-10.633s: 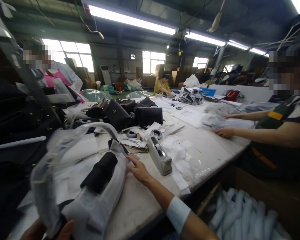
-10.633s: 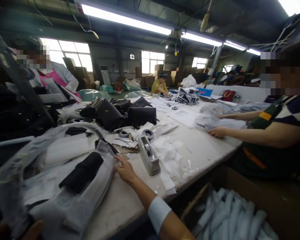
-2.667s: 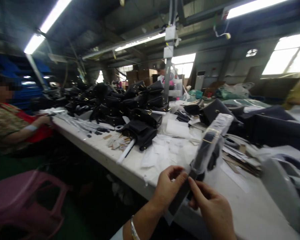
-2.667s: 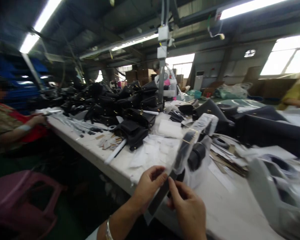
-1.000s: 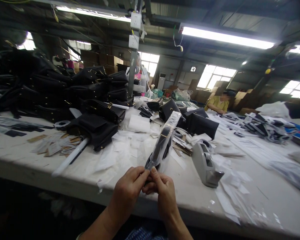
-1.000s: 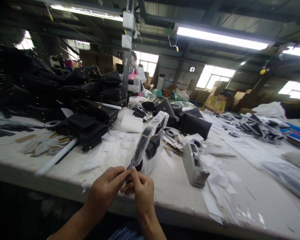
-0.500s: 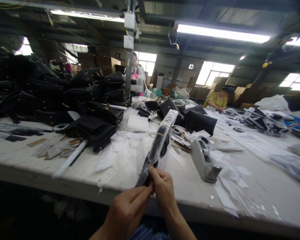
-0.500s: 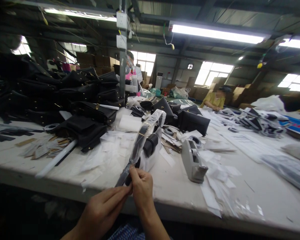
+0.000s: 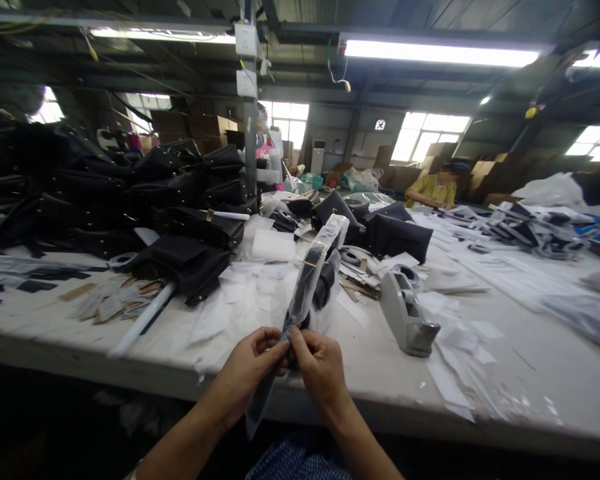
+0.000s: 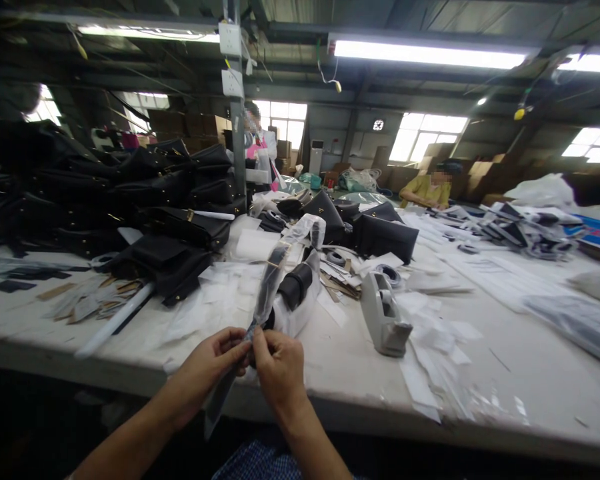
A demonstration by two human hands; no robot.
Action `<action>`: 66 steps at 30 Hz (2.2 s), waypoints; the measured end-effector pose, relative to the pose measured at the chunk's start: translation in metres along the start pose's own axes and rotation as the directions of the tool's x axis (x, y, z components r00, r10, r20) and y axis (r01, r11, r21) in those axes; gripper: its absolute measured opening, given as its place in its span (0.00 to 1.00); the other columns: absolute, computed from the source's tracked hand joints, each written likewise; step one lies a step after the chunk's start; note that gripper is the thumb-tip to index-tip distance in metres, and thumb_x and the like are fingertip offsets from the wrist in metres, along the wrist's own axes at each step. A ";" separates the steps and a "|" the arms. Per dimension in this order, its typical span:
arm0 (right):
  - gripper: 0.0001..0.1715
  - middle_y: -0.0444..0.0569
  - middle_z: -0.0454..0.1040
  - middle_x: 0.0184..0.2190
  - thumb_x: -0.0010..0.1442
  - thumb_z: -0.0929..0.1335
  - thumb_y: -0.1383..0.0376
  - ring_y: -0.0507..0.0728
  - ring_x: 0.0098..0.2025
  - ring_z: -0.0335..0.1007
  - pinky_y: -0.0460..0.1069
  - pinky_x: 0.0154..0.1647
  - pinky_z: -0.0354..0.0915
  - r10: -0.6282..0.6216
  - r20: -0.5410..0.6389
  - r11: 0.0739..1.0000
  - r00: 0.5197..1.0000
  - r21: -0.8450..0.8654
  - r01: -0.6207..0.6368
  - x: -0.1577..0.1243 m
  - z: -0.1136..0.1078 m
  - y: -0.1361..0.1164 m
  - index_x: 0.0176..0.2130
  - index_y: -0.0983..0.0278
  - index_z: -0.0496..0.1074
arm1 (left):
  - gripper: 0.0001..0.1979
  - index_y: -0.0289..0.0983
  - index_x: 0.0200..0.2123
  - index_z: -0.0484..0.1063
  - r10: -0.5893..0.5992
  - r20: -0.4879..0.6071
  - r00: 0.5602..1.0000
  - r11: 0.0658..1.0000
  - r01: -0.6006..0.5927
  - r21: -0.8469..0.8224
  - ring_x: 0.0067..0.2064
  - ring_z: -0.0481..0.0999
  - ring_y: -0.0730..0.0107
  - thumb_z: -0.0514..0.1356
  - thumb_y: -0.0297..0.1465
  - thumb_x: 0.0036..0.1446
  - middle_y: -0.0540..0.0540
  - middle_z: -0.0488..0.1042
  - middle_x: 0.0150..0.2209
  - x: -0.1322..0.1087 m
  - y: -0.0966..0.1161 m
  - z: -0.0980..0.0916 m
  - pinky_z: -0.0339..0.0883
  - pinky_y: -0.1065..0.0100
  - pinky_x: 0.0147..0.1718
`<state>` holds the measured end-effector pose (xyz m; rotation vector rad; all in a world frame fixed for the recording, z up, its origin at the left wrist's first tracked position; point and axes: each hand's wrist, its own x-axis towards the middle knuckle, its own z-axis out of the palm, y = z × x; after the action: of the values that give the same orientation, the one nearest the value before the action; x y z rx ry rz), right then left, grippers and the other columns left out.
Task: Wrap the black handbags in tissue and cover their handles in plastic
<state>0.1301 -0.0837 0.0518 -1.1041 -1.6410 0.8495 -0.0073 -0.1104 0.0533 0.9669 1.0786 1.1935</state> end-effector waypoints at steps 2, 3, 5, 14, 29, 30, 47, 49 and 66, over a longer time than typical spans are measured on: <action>0.27 0.44 0.67 0.16 0.64 0.65 0.54 0.51 0.21 0.61 0.45 0.24 0.56 0.015 -0.010 1.000 1.000 0.003 -0.015 0.000 -0.002 0.000 0.18 0.64 0.71 | 0.19 0.35 0.41 0.75 -0.006 -0.004 1.000 1.000 0.006 0.021 0.30 0.70 0.73 0.68 0.41 0.51 0.49 0.73 0.30 -0.001 0.003 0.001 0.63 0.73 0.29; 0.27 0.44 0.68 0.16 0.63 0.66 0.53 0.51 0.21 0.62 0.45 0.24 0.56 0.050 -0.014 0.998 0.999 0.034 -0.050 0.000 -0.002 0.001 0.19 0.64 0.72 | 0.18 0.35 0.42 0.76 -0.004 -0.004 1.000 0.999 0.004 0.038 0.30 0.69 0.73 0.68 0.41 0.52 0.49 0.72 0.29 -0.001 0.004 0.001 0.61 0.74 0.27; 0.26 0.44 0.70 0.16 0.60 0.68 0.51 0.51 0.21 0.63 0.44 0.23 0.58 0.143 -0.015 0.983 0.990 0.120 -0.140 0.001 -0.004 0.004 0.20 0.65 0.74 | 0.17 0.35 0.42 0.78 -0.010 -0.016 1.000 0.999 0.011 0.053 0.29 0.66 0.74 0.67 0.40 0.52 0.50 0.71 0.28 -0.001 0.006 0.000 0.58 0.75 0.25; 0.25 0.45 0.72 0.16 0.56 0.71 0.50 0.48 0.18 0.60 0.43 0.19 0.56 0.267 0.105 0.904 0.958 0.317 -0.287 0.008 -0.008 0.011 0.22 0.68 0.77 | 0.21 0.35 0.39 0.79 -0.024 -0.181 0.983 0.999 0.018 -0.036 0.26 0.61 0.77 0.70 0.43 0.46 0.50 0.70 0.27 0.002 -0.010 0.011 0.53 0.78 0.20; 0.17 0.56 0.81 0.38 0.56 0.69 0.55 0.66 0.48 0.73 0.56 0.53 0.61 0.238 -0.510 0.851 0.827 -0.302 -0.431 0.049 -0.251 0.105 0.32 0.65 0.81 | 0.23 0.37 0.32 0.76 -0.011 -0.293 0.956 0.990 0.051 0.130 0.22 0.60 0.78 0.72 0.48 0.41 0.54 0.67 0.22 0.008 -0.028 -0.001 0.57 0.78 0.18; 0.18 0.55 0.81 0.33 0.56 0.69 0.54 0.65 0.44 0.75 0.56 0.49 0.63 0.279 -0.492 0.850 0.824 -0.272 -0.451 0.054 -0.255 0.109 0.27 0.65 0.80 | 0.23 0.37 0.33 0.76 -0.008 -0.300 0.954 0.989 0.051 0.136 0.22 0.60 0.77 0.72 0.48 0.40 0.54 0.67 0.22 0.008 -0.028 -0.001 0.57 0.78 0.18; 0.17 0.56 0.82 0.34 0.51 0.74 0.55 0.58 0.40 0.78 0.49 0.43 0.68 0.510 -0.433 0.859 0.743 0.215 -0.465 0.039 -0.254 0.078 0.33 0.67 0.81 | 0.22 0.39 0.29 0.76 -0.005 -0.267 0.964 0.981 0.057 0.187 0.21 0.61 0.77 0.71 0.51 0.39 0.53 0.67 0.20 0.014 -0.033 -0.007 0.59 0.77 0.18; 0.19 0.56 0.81 0.32 0.47 0.76 0.54 0.58 0.36 0.78 0.49 0.39 0.70 0.556 -0.404 0.831 0.726 0.290 -0.474 0.028 -0.248 0.082 0.32 0.68 0.80 | 0.22 0.39 0.29 0.76 -0.007 -0.281 0.960 0.983 0.057 0.172 0.20 0.61 0.77 0.71 0.50 0.39 0.53 0.67 0.20 0.014 -0.034 -0.006 0.58 0.77 0.17; 0.17 0.47 0.77 0.26 0.57 0.73 0.53 0.46 0.19 0.64 0.42 0.22 0.61 0.299 0.001 0.936 0.954 0.195 -0.293 -0.011 -0.131 0.052 0.32 0.66 0.78 | 0.26 0.38 0.43 0.77 0.022 -0.317 0.948 0.993 0.016 0.115 0.23 0.61 0.76 0.70 0.47 0.44 0.54 0.68 0.24 0.007 -0.029 0.006 0.57 0.76 0.20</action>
<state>0.2709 -0.0709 0.0420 -1.2360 -1.3532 1.1572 0.0053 -0.1070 0.0255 0.8819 1.4166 1.3308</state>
